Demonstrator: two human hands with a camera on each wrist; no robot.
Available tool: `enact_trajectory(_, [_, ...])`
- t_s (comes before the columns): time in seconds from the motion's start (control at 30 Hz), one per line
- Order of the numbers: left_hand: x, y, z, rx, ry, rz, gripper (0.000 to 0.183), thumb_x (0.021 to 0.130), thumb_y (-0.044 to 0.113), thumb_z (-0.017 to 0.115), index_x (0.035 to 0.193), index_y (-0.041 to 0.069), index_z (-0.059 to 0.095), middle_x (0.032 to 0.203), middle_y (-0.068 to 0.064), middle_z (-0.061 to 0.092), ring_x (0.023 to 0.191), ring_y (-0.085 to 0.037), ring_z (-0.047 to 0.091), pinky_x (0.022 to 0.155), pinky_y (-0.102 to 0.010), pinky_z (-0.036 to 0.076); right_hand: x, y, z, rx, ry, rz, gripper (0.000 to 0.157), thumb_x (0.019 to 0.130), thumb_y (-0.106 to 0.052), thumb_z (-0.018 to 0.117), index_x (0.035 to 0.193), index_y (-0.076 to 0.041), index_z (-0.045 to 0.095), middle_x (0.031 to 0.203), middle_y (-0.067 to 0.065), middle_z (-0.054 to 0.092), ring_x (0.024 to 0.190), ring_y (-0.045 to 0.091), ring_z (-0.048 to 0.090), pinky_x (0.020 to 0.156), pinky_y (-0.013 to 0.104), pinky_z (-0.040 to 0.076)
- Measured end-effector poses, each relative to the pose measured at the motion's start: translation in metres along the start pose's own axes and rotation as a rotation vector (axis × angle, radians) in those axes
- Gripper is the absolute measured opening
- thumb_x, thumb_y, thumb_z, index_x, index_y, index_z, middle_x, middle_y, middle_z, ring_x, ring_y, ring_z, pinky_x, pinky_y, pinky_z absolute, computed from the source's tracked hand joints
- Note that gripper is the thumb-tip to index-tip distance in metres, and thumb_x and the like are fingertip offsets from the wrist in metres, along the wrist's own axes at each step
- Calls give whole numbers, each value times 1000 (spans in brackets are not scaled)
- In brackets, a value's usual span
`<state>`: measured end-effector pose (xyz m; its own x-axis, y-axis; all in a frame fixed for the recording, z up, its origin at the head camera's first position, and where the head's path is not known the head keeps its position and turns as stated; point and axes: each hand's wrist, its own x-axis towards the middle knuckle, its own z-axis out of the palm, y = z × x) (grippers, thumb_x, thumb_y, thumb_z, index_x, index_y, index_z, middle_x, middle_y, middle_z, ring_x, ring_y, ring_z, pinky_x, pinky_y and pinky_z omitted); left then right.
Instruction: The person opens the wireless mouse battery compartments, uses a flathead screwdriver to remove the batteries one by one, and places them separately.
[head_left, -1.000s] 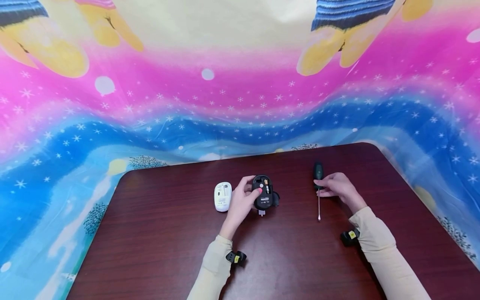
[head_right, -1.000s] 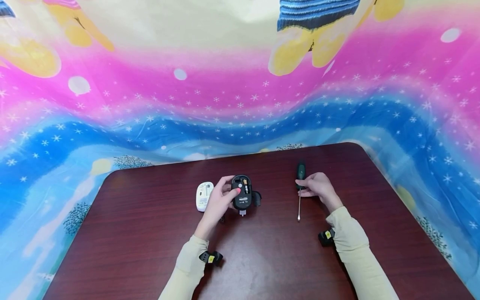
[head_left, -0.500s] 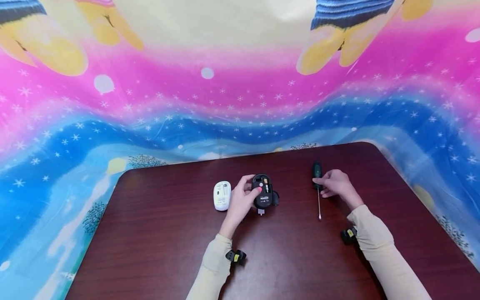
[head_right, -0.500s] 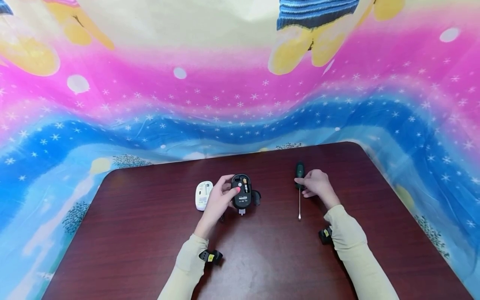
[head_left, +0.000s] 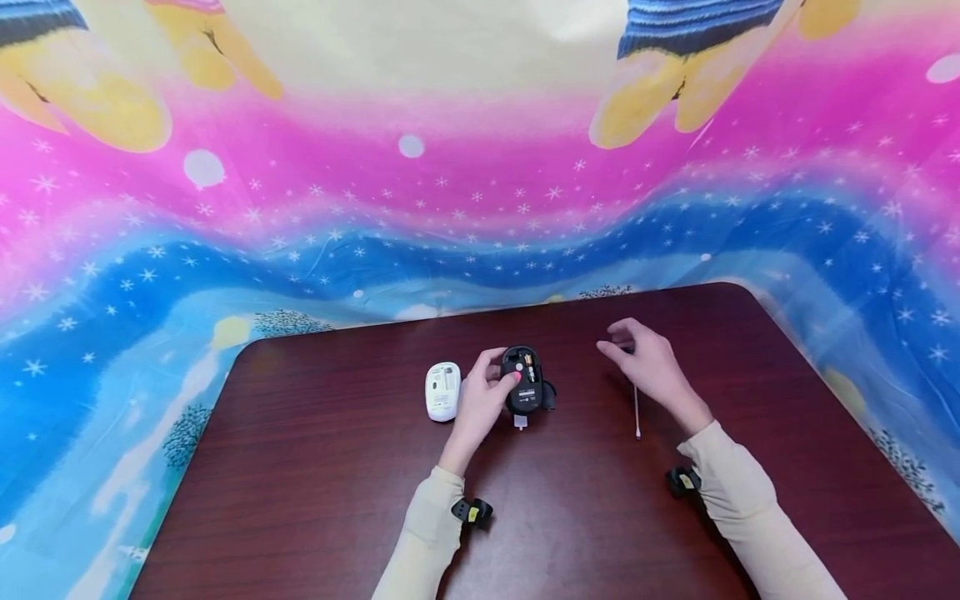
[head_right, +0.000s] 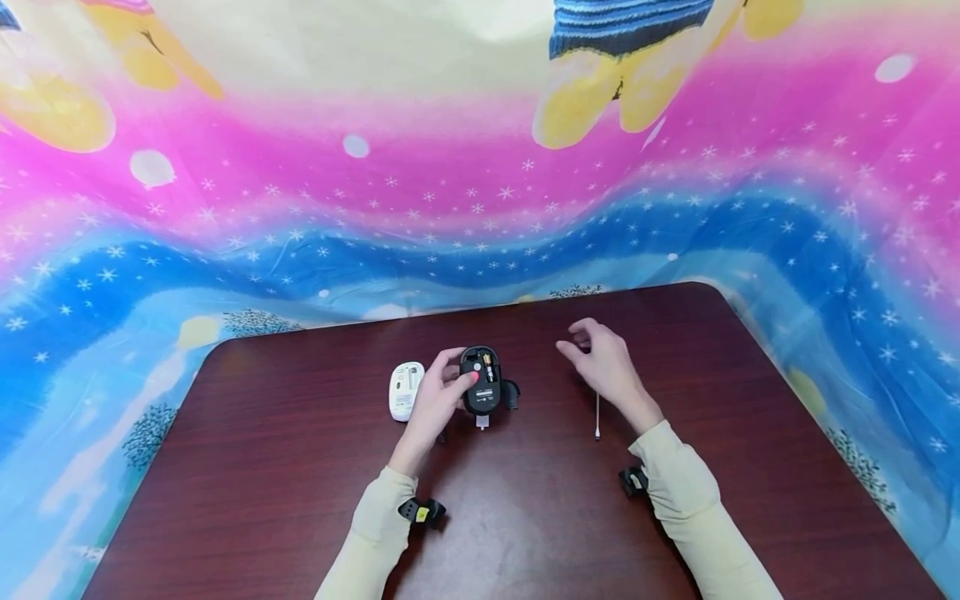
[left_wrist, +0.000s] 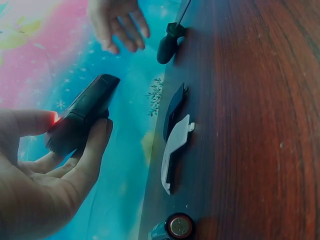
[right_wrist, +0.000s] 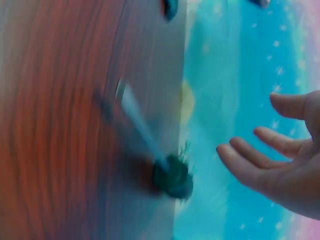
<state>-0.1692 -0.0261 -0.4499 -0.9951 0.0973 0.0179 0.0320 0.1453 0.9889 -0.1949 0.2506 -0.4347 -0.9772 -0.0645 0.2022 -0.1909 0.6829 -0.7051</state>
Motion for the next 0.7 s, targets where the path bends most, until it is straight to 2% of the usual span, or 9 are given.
enact_trajectory(0.17, [1, 0, 1, -19, -7, 4, 43, 96, 11, 68, 138, 8, 60, 111, -19, 73, 86, -22, 72, 64, -46, 62, -1, -15, 14, 147, -77, -83, 35, 100, -19, 71, 130, -1, 63, 127, 25, 65, 116, 38, 64, 96, 54, 54])
enact_trajectory(0.3, [2, 0, 3, -27, -13, 7, 44, 96, 11, 68, 139, 7, 59, 112, -20, 72, 88, -24, 73, 66, -45, 62, -1, -21, 23, 244, -125, -125, 37, 101, -16, 70, 134, -2, 62, 133, 22, 64, 122, 36, 62, 98, 53, 54])
enact_trajectory(0.4, [3, 0, 5, -32, -10, 4, 44, 97, 11, 68, 140, 7, 59, 114, -21, 72, 91, -27, 73, 68, -47, 62, -1, -26, 28, 282, -144, -137, 38, 101, -17, 69, 136, -3, 63, 134, 20, 64, 123, 35, 62, 99, 53, 53])
enact_trajectory(0.57, [3, 1, 6, -50, -9, -13, 44, 99, 9, 66, 142, 3, 56, 115, -25, 71, 98, -34, 73, 68, -43, 63, -1, -33, 40, 353, -185, -131, 39, 101, -16, 69, 138, -4, 64, 136, 19, 64, 123, 34, 63, 100, 51, 53])
enact_trajectory(0.7, [1, 12, 6, -74, -41, -15, 43, 100, 3, 62, 141, -2, 54, 118, -30, 69, 104, -39, 72, 72, -43, 63, -3, -38, 47, 413, -203, -128, 38, 101, -13, 69, 138, -4, 65, 136, 16, 64, 124, 32, 62, 100, 47, 53])
